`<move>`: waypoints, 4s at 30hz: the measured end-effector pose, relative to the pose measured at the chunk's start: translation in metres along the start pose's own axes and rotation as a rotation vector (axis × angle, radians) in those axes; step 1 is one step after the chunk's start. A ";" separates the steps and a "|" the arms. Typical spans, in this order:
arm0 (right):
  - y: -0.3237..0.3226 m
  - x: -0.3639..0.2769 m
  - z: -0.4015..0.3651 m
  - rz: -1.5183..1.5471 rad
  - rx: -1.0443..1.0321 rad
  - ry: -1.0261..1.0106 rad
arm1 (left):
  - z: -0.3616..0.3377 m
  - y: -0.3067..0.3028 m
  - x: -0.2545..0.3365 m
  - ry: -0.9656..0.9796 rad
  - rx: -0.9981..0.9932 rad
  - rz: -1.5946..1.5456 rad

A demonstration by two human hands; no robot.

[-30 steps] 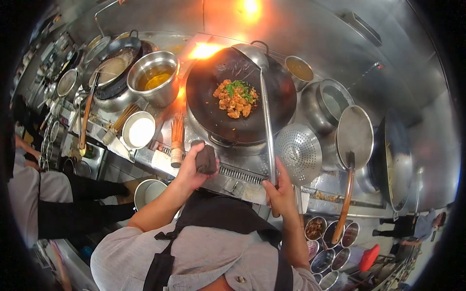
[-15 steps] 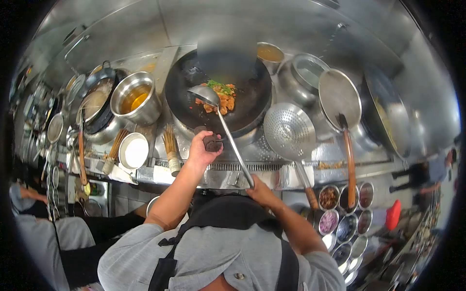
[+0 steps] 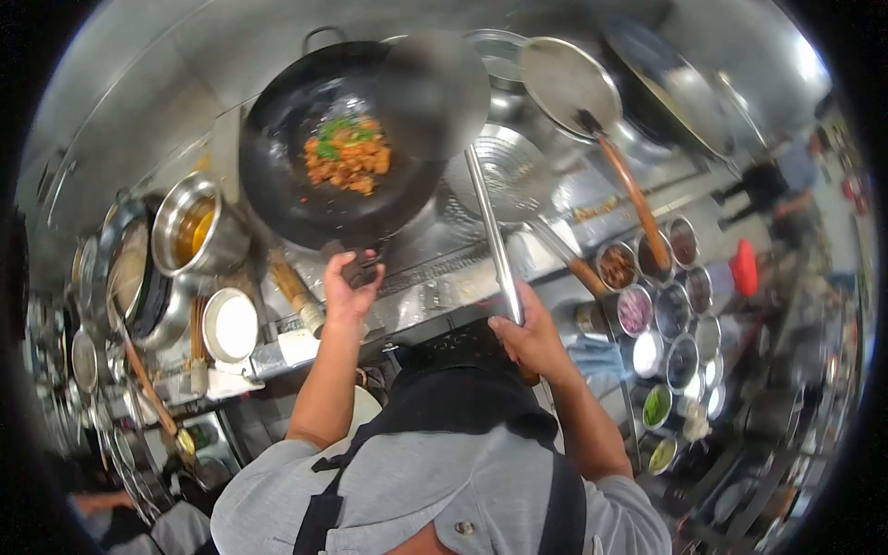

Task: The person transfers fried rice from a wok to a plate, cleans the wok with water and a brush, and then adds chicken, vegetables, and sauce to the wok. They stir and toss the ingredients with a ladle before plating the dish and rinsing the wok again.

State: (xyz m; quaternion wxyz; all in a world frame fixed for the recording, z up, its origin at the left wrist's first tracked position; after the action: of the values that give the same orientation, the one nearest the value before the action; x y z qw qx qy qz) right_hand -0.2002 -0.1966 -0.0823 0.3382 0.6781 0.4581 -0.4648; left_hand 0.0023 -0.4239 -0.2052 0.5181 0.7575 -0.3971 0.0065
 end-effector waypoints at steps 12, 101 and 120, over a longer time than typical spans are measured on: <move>-0.159 0.026 -0.172 0.382 0.337 -0.211 | -0.130 -0.043 -0.053 0.045 0.119 0.129; -0.057 -0.114 0.037 -0.863 -0.601 -0.055 | -0.094 0.080 -0.019 0.104 0.275 -0.059; -0.044 -0.110 0.094 -0.918 -0.606 -0.048 | -0.030 0.070 0.001 0.083 0.119 -0.001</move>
State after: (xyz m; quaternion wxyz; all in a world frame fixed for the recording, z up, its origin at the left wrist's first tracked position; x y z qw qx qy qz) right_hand -0.2877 -0.2981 -0.0127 0.2911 0.2704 0.8122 -0.4271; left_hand -0.0278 -0.4114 -0.1367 0.4883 0.7862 -0.3738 0.0612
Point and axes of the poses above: each hand's wrist, its own z-axis towards the middle knuckle, its own y-axis out of the palm, x = y × z, the point moved 9 cm from there along z, towards the middle knuckle, and after that the axes turned 2 degrees about y, right-handed, at the moved point
